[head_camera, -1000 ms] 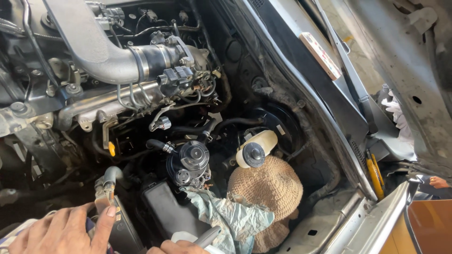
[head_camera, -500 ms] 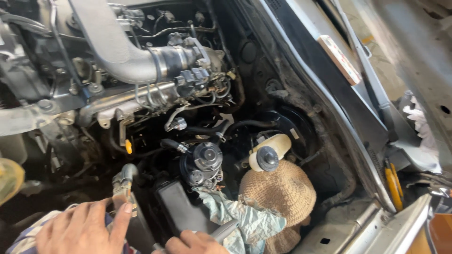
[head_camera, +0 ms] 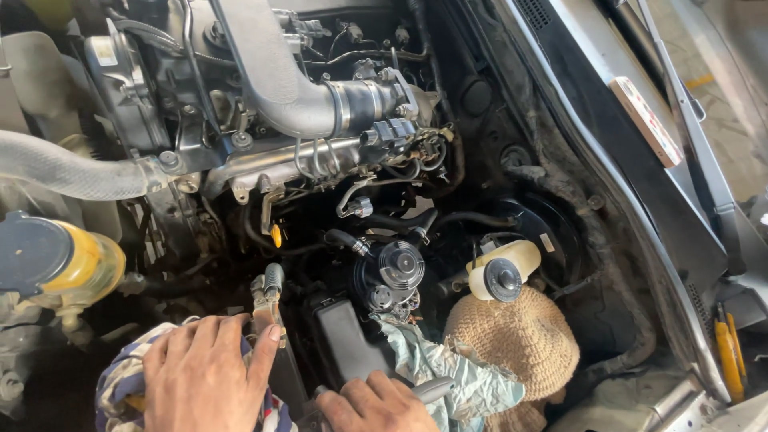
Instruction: Repairing and maintaining mechanical and electrical components of a vehicle engine.
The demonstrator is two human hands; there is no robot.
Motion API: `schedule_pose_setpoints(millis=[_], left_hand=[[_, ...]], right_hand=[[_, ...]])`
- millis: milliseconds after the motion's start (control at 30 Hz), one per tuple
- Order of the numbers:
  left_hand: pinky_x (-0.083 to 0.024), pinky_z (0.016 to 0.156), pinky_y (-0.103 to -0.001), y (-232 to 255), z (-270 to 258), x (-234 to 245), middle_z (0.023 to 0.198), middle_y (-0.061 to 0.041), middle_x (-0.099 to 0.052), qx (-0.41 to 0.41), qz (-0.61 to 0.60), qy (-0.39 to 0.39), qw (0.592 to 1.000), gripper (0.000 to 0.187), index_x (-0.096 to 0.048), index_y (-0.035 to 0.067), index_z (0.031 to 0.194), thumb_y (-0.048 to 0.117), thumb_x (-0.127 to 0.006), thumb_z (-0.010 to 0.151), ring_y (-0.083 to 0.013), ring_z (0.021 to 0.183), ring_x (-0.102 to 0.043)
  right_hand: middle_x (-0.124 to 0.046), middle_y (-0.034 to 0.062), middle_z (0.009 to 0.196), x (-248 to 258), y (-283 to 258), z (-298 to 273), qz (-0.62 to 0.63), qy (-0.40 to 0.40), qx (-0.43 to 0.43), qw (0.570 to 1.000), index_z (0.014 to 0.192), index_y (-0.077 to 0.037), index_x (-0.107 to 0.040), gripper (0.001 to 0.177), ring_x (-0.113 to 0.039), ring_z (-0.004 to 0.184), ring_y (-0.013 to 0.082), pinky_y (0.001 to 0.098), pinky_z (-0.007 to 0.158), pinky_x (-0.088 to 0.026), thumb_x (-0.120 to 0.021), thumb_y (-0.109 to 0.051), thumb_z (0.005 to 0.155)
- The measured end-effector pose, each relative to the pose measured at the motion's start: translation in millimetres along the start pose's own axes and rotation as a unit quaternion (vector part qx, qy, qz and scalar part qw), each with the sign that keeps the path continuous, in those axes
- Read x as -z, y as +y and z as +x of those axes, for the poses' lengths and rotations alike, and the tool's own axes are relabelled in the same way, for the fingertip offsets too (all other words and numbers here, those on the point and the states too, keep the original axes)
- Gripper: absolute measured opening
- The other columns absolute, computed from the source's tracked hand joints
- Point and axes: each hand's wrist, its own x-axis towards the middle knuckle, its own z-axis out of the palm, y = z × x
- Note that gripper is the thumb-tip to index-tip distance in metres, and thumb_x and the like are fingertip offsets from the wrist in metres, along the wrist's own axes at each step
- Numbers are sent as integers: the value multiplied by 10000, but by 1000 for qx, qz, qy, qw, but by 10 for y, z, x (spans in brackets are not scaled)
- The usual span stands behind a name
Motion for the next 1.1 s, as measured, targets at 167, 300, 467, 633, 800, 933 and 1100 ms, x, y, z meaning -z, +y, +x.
schedule_pose_setpoints(millis=[167,300,467,633,800,933,1100], left_hand=[[-457,1032,-462,10,26,36,971,-66,-751,5,8,-45,999,534,-770,120,1051,583,-582,863,-251,1067,-681],[-449,1059,-455,12,29,44,1008,-64,-750,11,10,-55,998,558,-766,126,1093,593,-556,871,-248,1100,-673],[-440,1067,-460,7,32,44,1016,-67,-749,12,16,-68,997,556,-765,125,1099,587,-551,876,-247,1101,-672],[-442,1075,-446,19,29,80,1024,-60,-742,19,10,-72,997,556,-753,131,1098,595,-538,879,-244,1104,-668],[-436,1043,-467,27,17,111,999,-75,-740,10,-15,-53,998,500,-750,134,1089,560,-574,893,-275,1071,-670],[-443,1035,-466,55,-52,103,1043,-86,-727,11,-72,38,997,502,-719,114,1170,521,-640,887,-291,1052,-670],[-441,984,-477,199,218,132,1159,-121,-701,-21,-127,103,986,491,-663,84,1226,399,-714,853,-325,1057,-653]], right_hand=[[-666,36,843,-9,31,-29,-1,6,-28,1000,1154,-123,-754,279,-644,733,160,310,585,-590,-748,-248,904],[-660,41,833,-11,42,-21,18,-20,-38,999,1159,-117,-755,270,-643,737,160,320,593,-599,-756,-278,942],[-664,48,830,-32,53,-27,17,-9,-33,999,1131,-118,-764,287,-645,730,163,328,585,-599,-776,-312,920],[-658,48,819,-4,28,3,24,-10,-32,999,1123,-106,-773,280,-642,728,162,317,568,-591,-783,-299,920],[-651,41,797,188,-76,101,19,-24,-34,999,1101,-90,-763,247,-638,698,151,307,545,-568,-776,-259,922],[-643,36,782,339,-159,127,2,17,8,1000,1097,-94,-751,268,-629,661,160,287,512,-536,-771,-256,884],[-612,26,796,359,-20,119,-57,39,37,997,1150,-80,-725,291,-632,702,156,283,537,-530,-771,-233,907]])
